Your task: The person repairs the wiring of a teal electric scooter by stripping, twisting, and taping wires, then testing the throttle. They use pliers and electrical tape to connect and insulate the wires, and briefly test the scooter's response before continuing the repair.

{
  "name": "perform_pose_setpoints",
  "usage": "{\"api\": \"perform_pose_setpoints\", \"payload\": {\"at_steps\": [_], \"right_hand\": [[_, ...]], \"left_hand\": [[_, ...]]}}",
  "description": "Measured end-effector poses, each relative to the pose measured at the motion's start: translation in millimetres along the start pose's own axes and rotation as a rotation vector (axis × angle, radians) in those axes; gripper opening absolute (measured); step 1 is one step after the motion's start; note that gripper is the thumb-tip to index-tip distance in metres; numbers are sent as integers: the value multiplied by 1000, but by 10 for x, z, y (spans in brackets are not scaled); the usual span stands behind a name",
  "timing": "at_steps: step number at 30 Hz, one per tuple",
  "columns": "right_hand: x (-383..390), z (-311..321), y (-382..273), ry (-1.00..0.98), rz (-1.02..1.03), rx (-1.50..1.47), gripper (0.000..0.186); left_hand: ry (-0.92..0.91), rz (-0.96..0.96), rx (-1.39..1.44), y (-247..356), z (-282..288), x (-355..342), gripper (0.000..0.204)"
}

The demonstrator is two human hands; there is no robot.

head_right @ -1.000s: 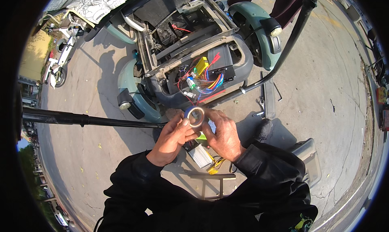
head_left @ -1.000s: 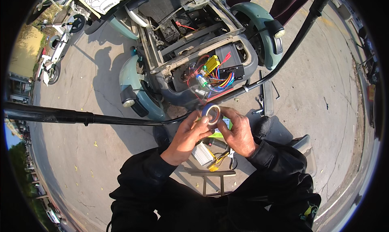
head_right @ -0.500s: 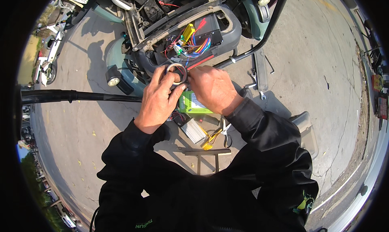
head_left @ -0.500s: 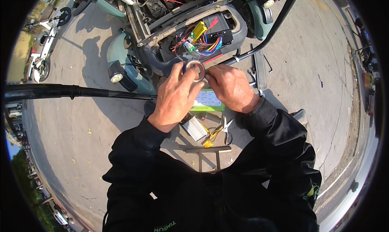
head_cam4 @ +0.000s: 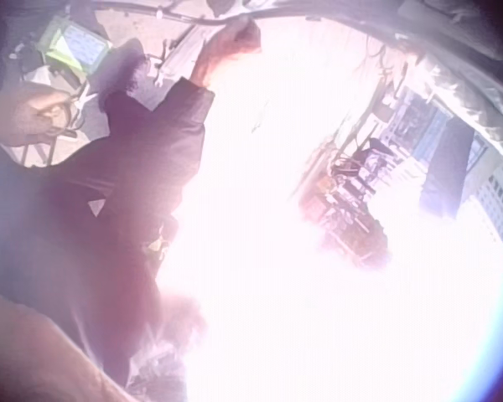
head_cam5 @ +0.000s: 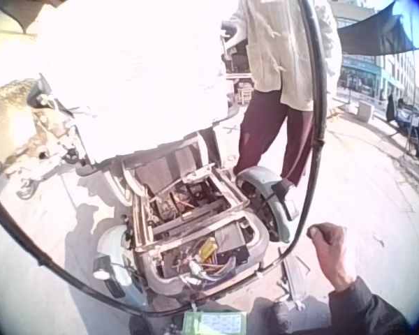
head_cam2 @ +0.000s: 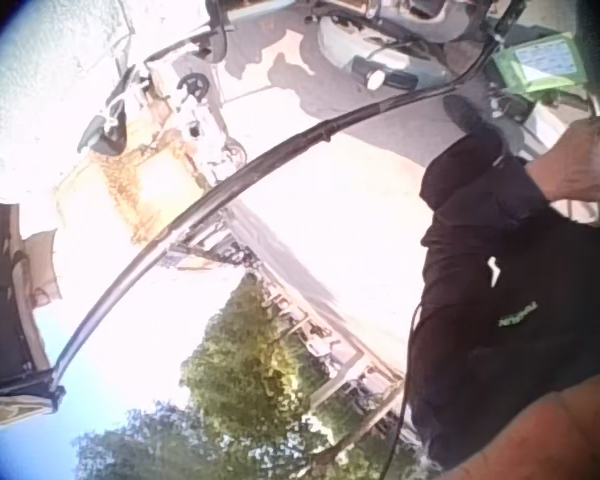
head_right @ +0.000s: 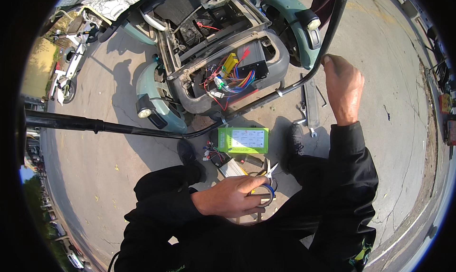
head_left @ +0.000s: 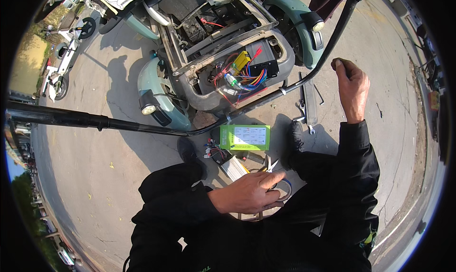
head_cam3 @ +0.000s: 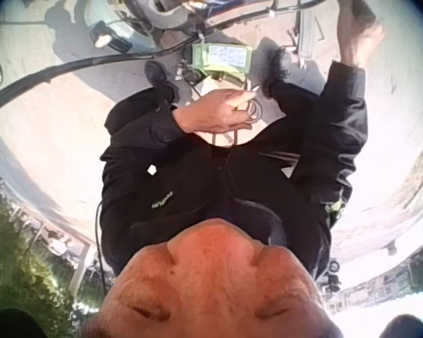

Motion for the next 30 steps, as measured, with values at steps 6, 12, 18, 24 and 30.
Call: {"api": "perform_pose_setpoints", "payload": {"at_steps": [6,12,18,24,30], "right_hand": [[200,-84,366,-121,189,-608,21],[310,-332,636,-353,-369,-877,30],[290,-464,742,-430,-362,-747,29],[360,-597,714,-643,-317,-802,50],[794,-551,318,-1146,-449,-877,67]], "left_hand": [[-103,566,-415,-2272,-993,625,23],[-236,798,-607,-3308,-1747,943,21],[-114,884,-673,-3383,-1807,942,38],[-389,1145,-136,-2780,-1616,232,31],[826,518,563,-1014,-84,-510,42]]}}
Point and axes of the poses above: each hand's wrist, its own x-axis away from the middle knuckle, its own z-axis out of the back of the hand, y = z × x, the point moved 6 cm from there along -x, towards the middle knuckle, and after that the axes turned 9 degrees about -z, right-handed, at the moved point
